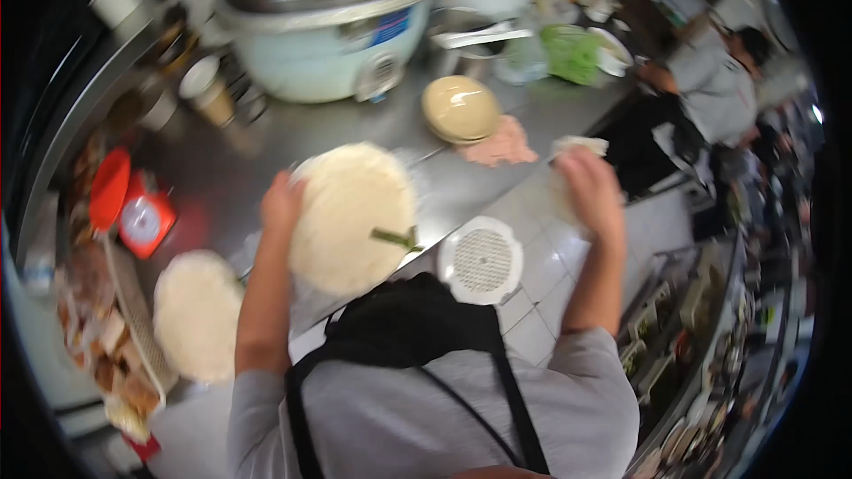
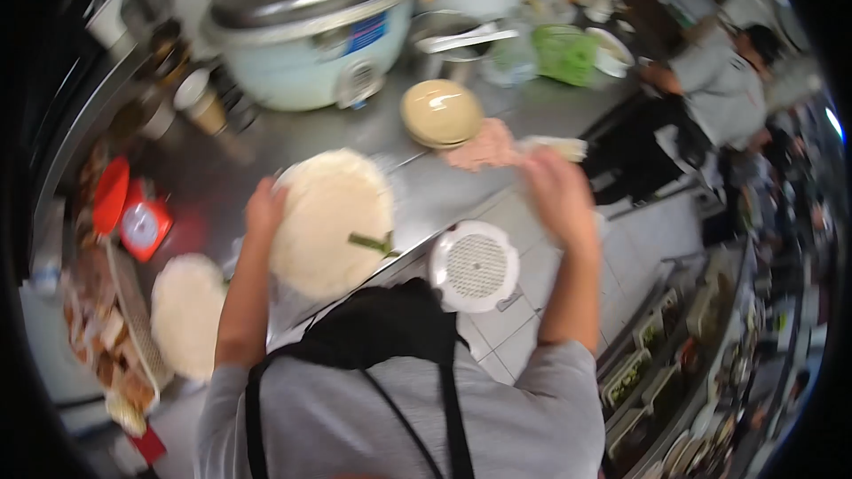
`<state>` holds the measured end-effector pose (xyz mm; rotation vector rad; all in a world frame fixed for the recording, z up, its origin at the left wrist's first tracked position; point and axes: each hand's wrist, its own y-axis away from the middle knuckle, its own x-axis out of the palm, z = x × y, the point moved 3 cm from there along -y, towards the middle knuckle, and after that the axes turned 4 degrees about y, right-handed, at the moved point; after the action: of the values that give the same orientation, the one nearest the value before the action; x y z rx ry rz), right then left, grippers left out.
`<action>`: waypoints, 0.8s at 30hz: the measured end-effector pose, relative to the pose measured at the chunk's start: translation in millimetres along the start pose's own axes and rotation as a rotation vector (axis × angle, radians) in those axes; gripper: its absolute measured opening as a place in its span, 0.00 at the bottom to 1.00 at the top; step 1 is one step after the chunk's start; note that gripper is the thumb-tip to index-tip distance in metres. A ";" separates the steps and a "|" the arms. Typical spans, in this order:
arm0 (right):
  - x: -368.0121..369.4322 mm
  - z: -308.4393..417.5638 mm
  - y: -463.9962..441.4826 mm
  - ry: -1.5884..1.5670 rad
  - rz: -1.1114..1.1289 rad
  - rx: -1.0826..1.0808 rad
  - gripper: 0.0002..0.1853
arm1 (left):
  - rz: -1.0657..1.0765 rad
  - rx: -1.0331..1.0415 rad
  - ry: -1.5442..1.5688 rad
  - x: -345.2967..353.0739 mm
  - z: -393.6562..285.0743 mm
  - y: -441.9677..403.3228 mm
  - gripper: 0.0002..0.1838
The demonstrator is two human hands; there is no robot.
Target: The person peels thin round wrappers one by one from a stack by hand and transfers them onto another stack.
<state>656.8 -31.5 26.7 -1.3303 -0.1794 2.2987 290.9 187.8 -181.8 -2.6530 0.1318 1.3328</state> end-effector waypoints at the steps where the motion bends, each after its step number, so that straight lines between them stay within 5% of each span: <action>1: 12.6 8.9 -6.9 -0.014 0.022 -0.024 0.10 | -0.038 -0.002 0.062 -1.3 2.4 4.8 0.18; 2: 28.7 15.5 -14.0 -0.135 0.050 -0.028 0.10 | 0.031 -0.081 0.116 -6.1 -1.8 9.1 0.19; 3: 42.7 32.9 -21.3 -0.183 0.191 0.016 0.09 | -0.155 0.106 0.051 -12.9 -7.0 19.1 0.19; 4: 68.6 40.4 -26.4 -0.182 0.050 -0.241 0.09 | -0.351 0.276 -0.020 -17.9 -12.8 25.6 0.19; 5: 98.9 54.9 -25.6 -0.473 0.235 0.054 0.07 | -0.331 0.278 0.087 -15.7 -18.1 25.2 0.19; 7: 179.1 74.1 -20.1 -0.659 0.288 -0.123 0.08 | -0.300 0.225 0.252 -17.1 -14.6 48.2 0.19; 9: 240.0 98.4 -7.6 -0.734 0.696 0.144 0.08 | 0.159 -0.233 1.012 -8.0 -34.5 72.9 0.19; 11: 302.8 121.9 11.4 -0.858 1.024 0.338 0.07 | 0.450 -0.461 1.417 20.4 -18.3 87.3 0.24; 13: 335.2 127.7 22.6 -0.999 1.153 0.490 0.07 | 0.195 -0.520 1.466 35.7 12.8 93.2 0.23; 19: 331.3 128.8 15.0 -1.036 1.170 0.506 0.12 | 0.228 -0.539 1.274 -11.7 -14.0 110.1 0.15; 24: 287.1 102.5 -27.5 -0.935 0.881 0.394 0.14 | 0.154 -0.520 1.163 9.3 16.0 107.9 0.15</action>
<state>460.0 137.7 -135.5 0.0002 0.6605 3.2677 267.2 84.9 -210.7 -3.5285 0.1340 -0.3900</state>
